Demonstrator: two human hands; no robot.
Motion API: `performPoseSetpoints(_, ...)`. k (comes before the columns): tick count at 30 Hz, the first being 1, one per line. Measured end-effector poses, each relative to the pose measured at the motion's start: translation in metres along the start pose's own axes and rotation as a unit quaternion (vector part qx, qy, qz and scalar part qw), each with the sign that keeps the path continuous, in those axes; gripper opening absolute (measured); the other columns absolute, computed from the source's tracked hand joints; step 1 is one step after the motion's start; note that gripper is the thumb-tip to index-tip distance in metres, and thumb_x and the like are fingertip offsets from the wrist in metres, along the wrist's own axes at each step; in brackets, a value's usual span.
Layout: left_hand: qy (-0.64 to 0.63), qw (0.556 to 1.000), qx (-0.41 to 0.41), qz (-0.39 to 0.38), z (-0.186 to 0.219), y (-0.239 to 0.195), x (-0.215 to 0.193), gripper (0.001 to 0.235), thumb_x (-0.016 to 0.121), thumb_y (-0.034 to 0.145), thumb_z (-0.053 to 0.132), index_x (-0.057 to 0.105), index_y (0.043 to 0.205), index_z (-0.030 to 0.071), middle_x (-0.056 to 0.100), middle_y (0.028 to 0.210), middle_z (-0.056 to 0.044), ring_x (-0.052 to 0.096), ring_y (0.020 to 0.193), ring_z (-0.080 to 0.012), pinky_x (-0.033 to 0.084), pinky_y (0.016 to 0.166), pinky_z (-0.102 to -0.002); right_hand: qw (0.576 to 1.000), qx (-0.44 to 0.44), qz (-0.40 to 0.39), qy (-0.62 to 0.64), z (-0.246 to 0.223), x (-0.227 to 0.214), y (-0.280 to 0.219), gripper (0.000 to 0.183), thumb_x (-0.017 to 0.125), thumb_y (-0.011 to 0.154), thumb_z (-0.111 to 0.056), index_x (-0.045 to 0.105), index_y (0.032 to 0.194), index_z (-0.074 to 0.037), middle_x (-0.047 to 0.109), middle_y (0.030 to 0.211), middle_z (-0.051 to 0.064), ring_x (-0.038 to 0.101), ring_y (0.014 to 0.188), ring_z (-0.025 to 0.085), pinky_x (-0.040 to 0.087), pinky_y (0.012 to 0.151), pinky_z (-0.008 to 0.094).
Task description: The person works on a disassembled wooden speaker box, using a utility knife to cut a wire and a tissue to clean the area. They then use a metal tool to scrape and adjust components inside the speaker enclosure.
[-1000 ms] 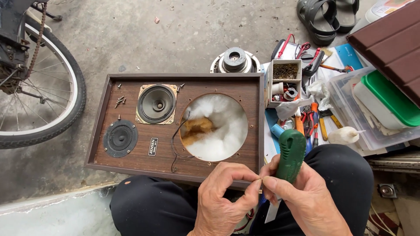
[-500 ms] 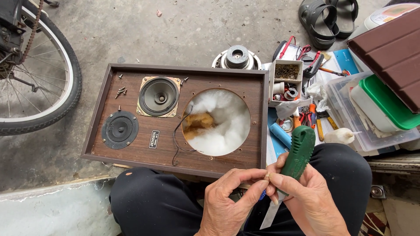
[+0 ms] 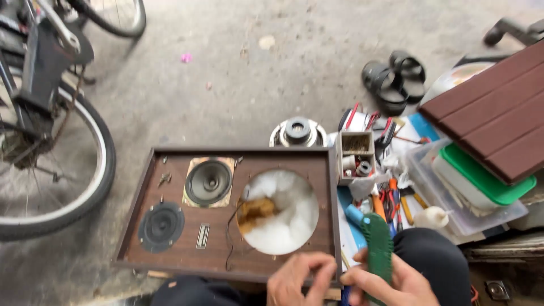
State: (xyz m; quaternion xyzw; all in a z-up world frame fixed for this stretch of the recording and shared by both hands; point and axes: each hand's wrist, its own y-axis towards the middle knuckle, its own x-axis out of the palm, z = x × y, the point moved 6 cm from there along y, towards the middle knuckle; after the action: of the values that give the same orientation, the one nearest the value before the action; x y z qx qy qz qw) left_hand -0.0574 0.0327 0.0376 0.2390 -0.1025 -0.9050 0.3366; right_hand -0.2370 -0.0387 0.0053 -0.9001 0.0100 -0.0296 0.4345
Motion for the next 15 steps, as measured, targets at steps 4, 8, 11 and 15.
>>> performPoseSetpoints(4, -0.012, 0.988, 0.103, -0.11, -0.027, 0.127, 0.012, 0.011, 0.069, 0.1, 0.008, 0.073, 0.1, 0.018, 0.079, 0.091, 0.002, 0.074, 0.082, -0.0153, 0.058, 0.076, -0.03, 0.984, -0.132, 0.106, -0.049, -0.04, -0.061, -0.02, 0.019, 0.092, 0.085, 0.015, 0.092, 0.104, 0.014, 0.061, 0.058, 0.037, 0.047, 0.047, 0.04, 0.031, 0.051, 0.043)
performPoseSetpoints(8, 0.173, 0.978, 0.115, -0.035, -0.088, 0.275, 0.019, 0.025, 0.061, 0.109, 0.027, 0.061, 0.129, 0.012, 0.075, 0.091, -0.014, 0.072, 0.076, -0.0361, 0.054, 0.074, -0.051, 0.932, -0.283, 0.203, -0.098, -0.042, -0.172, -0.012, 0.017, 0.074, 0.1, 0.006, 0.076, 0.117, 0.009, 0.068, 0.083, 0.029, 0.044, 0.049, 0.037, 0.029, 0.05, 0.042)
performPoseSetpoints(11, 0.175, 0.979, 0.09, -0.05, -0.076, 0.293, 0.017, 0.048, 0.053, 0.108, 0.018, 0.063, 0.154, 0.011, 0.084, 0.119, -0.01, 0.081, 0.096, -0.0301, 0.06, 0.089, -0.049, 0.921, -0.334, 0.185, -0.077, -0.012, -0.241, 0.012, 0.025, 0.059, 0.117, -0.003, 0.069, 0.136, 0.007, 0.077, 0.1, 0.031, 0.043, 0.052, 0.035, 0.027, 0.044, 0.041)
performPoseSetpoints(15, 0.147, 0.98, 0.051, -0.124, -0.026, 0.212, 0.017, 0.039, 0.049, 0.11, 0.019, 0.075, 0.139, 0.019, 0.086, 0.107, 0.002, 0.081, 0.097, -0.0216, 0.055, 0.091, -0.044, 0.937, -0.19, 0.282, -0.08, 0.017, -0.257, 0.03, 0.032, 0.069, 0.117, -0.033, 0.088, 0.126, -0.008, 0.067, 0.075, 0.021, 0.039, 0.052, 0.027, 0.028, 0.048, 0.038)
